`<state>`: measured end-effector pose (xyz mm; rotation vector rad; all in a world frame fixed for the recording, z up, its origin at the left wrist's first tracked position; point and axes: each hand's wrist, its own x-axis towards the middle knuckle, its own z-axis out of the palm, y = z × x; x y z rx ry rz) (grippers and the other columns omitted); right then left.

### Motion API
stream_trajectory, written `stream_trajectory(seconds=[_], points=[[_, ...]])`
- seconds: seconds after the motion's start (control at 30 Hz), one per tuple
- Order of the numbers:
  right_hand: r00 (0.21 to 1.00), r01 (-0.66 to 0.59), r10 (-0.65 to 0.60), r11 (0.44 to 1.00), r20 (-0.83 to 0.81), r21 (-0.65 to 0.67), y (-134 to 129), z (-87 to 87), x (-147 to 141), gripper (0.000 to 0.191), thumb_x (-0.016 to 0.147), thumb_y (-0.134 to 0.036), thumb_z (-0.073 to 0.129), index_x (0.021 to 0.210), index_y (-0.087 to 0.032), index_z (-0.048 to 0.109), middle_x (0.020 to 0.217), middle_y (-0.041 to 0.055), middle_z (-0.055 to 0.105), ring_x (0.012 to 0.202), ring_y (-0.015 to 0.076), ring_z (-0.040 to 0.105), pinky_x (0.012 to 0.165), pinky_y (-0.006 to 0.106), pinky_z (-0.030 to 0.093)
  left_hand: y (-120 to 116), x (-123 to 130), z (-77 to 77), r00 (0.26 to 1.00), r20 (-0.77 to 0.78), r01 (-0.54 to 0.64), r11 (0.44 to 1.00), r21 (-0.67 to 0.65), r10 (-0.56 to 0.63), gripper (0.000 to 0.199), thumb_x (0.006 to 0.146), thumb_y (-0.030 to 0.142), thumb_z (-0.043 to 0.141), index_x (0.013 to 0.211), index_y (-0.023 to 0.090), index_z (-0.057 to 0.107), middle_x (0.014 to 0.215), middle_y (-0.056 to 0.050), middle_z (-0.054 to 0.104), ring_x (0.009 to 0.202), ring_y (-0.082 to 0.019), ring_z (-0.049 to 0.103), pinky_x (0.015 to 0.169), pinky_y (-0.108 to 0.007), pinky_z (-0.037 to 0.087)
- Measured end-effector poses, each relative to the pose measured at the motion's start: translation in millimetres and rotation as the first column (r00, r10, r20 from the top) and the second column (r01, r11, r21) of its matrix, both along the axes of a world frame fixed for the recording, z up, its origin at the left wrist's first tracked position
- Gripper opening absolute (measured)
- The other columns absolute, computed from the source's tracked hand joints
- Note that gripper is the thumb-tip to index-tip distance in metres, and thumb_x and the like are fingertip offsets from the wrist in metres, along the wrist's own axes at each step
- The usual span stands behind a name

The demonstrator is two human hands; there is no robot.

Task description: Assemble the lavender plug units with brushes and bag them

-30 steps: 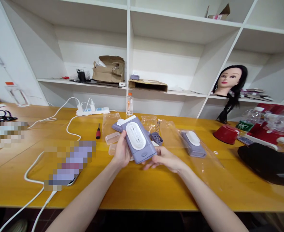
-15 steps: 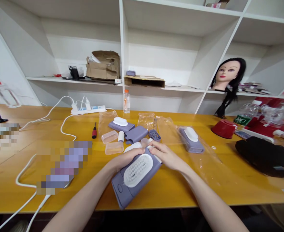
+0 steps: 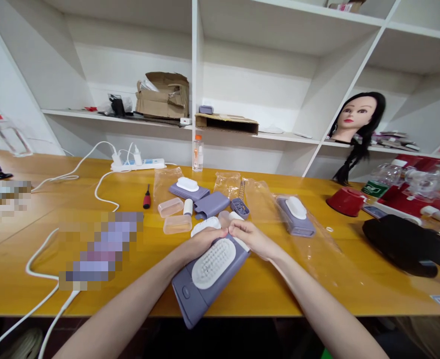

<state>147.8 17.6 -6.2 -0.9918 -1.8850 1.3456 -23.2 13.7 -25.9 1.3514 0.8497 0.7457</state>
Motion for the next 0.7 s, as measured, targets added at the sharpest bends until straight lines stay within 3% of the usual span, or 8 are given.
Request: stream_trajectory(seconds=[0.2, 0.47, 0.7], points=[[0.999, 0.036, -0.038, 0.998, -0.035, -0.05, -1.3, 1.1, -0.1, 0.041, 0.073, -0.057, 0.056, 0.067, -0.017, 0.047, 0.057, -0.0059, 0.038, 0.052, 0.0073, 0.031, 0.048, 0.021, 0.022, 0.0, -2.0, 1.5, 0.999, -0.033, -0.024, 1.0, 0.006, 0.024, 0.034, 0.07, 0.049, 0.054, 0.061, 0.015, 0.053, 0.056, 0.003, 0.05, 0.052, -0.011, 0.041, 0.052, -0.026, 0.029], [0.983, 0.042, -0.059, 0.994, 0.173, 0.1, -5.7, 10.2, 0.0, 0.037, 0.084, -0.051, 0.044, 0.069, -0.017, 0.05, 0.068, -0.002, 0.045, 0.065, 0.0105, 0.041, 0.058, 0.022, 0.034, -8.1, -1.6, 3.8, 0.998, -0.059, 0.024, 0.998, 0.053, -0.021, 0.038, 0.076, 0.052, 0.048, 0.065, 0.016, 0.054, 0.061, 0.001, 0.053, 0.058, -0.013, 0.045, 0.058, -0.026, 0.031], [0.993, 0.005, -0.005, 1.0, 0.122, 0.0, -4.5, 8.6, -0.8, 0.03, 0.081, -0.043, 0.05, 0.067, -0.017, 0.048, 0.063, -0.004, 0.04, 0.06, 0.0089, 0.036, 0.053, 0.02, 0.03, -11.2, 3.0, 5.0, 0.998, -0.059, 0.014, 0.999, -0.041, -0.016, 0.041, 0.072, 0.054, 0.053, 0.058, 0.016, 0.048, 0.051, 0.004, 0.044, 0.045, -0.009, 0.036, 0.048, -0.025, 0.021]])
